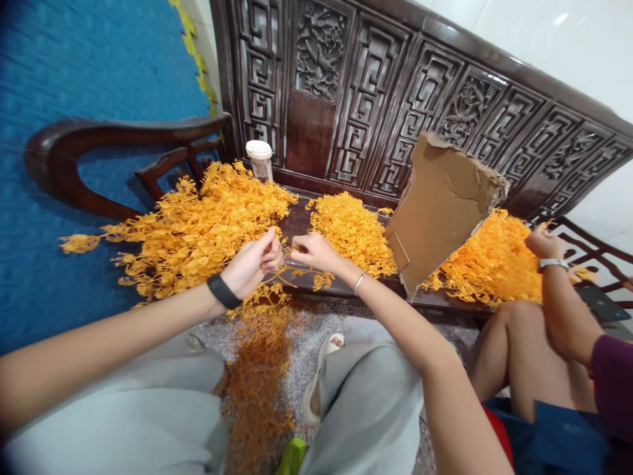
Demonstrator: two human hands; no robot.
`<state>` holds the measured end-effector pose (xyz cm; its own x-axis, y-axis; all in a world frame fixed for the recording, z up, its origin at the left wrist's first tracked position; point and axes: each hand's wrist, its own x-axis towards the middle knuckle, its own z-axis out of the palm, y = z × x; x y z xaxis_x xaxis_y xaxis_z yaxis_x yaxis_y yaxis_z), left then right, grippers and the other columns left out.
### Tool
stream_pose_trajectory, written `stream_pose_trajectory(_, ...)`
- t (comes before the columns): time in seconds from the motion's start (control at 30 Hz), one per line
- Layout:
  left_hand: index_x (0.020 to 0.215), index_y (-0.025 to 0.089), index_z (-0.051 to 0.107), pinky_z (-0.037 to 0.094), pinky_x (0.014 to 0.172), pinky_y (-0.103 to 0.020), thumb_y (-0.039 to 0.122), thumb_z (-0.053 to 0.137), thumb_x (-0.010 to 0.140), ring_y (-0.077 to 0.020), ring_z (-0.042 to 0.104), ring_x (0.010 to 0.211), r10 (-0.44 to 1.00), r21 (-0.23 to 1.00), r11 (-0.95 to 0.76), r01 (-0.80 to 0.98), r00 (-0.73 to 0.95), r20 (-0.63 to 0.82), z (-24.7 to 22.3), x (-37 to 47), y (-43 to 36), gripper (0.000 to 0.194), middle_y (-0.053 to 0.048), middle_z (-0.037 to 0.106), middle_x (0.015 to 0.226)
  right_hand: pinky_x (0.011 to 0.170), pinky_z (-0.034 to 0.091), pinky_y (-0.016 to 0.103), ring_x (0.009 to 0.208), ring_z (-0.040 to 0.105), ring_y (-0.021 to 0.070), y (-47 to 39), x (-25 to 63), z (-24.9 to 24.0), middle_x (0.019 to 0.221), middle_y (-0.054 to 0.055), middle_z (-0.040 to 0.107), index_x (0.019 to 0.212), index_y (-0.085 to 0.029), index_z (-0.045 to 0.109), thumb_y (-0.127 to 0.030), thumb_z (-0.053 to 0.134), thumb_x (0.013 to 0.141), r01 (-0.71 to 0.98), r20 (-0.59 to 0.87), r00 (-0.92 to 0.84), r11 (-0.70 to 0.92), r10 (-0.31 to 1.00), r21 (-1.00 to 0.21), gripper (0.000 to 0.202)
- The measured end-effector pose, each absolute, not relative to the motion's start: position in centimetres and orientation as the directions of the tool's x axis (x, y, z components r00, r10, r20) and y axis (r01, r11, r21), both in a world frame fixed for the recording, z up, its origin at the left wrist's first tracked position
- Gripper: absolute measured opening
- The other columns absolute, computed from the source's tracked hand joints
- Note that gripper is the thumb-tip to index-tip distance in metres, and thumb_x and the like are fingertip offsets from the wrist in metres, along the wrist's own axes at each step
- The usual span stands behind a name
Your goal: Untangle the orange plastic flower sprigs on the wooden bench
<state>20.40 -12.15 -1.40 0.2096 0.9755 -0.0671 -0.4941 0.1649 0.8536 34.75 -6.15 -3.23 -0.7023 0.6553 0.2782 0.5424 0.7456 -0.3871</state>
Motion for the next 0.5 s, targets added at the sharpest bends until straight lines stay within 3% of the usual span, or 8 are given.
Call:
stream_pose_trajectory(0.1, 0.053, 0.015, 0.037, 0.015, 0.034, -0.015, 0.034, 0.036, 0.086, -0.0030, 0.018, 0.031, 0.972, 0.846, 0.216, -0.487, 0.190, -0.138, -1.4, 20.8, -12.6, 0.039, 0.009, 0.019, 0.039, 0.060, 0.029, 0.021, 0.053, 0.037, 0.0081, -4.2, 37.2, -3.5, 0.056, -0.003, 0.046, 0.061, -0.015, 0.049, -0.023, 0.044, 0.074, 0.679, 0.328, -0.580, 0.664, 0.746, -0.313, 0.016)
stream_pose_trajectory(0.2, 0.052, 0.015, 0.035, 0.010, 0.034, -0.015, 0.034, 0.035, 0.087, -0.0025, 0.015, 0.031, 0.945, 0.848, 0.317, -0.425, 0.219, -0.244, -1.0, 20.3, -13.7, 0.040, 0.009, 0.017, 0.040, 0.056, 0.028, 0.021, 0.055, 0.039, 0.0101, -1.9, 42.2, -3.9, 0.058, 0.000, 0.048, 0.064, -0.014, 0.052, -0.022, 0.041, 0.075, 0.865, 0.415, -0.218, 0.372, 0.883, -0.337, 0.018)
stream_pose_trajectory(0.27, 0.052, 0.015, 0.036, 0.010, 0.034, -0.015, 0.035, 0.035, 0.087, -0.0024, 0.015, 0.031, 0.939, 0.865, 0.320, -0.387, 0.249, -0.236, -0.7, 19.7, -14.3, 0.040, 0.009, 0.017, 0.040, 0.060, 0.030, 0.022, 0.061, 0.044, 0.0122, -1.1, 45.6, -4.4, 0.068, 0.003, 0.054, 0.073, -0.013, 0.057, -0.024, 0.039, 0.078, 0.908, 0.452, -0.051, 0.230, 0.891, -0.351, 0.021)
stream_pose_trajectory(0.4, 0.052, 0.015, 0.037, 0.011, 0.035, -0.016, 0.036, 0.033, 0.087, -0.0027, 0.016, 0.032, 0.949, 0.881, 0.266, -0.392, 0.269, -0.167, -0.9, 19.0, -14.2, 0.041, 0.008, 0.017, 0.041, 0.065, 0.033, 0.023, 0.071, 0.050, 0.0147, -1.4, 49.1, -5.8, 0.083, 0.008, 0.058, 0.087, -0.014, 0.062, -0.032, 0.038, 0.082, 0.959, 0.426, 0.026, 0.098, 0.904, -0.265, 0.031)
stream_pose_trajectory(0.5, 0.052, 0.015, 0.037, 0.011, 0.035, -0.016, 0.037, 0.032, 0.087, -0.0028, 0.016, 0.031, 0.946, 0.871, 0.289, -0.398, 0.258, -0.195, -1.4, 19.0, -13.8, 0.042, 0.008, 0.017, 0.040, 0.064, 0.032, 0.023, 0.069, 0.050, 0.0143, -2.0, 48.9, -6.4, 0.082, 0.009, 0.059, 0.080, -0.014, 0.064, -0.037, 0.034, 0.085, 0.980, 0.377, 0.055, 0.022, 0.925, -0.198, 0.038)
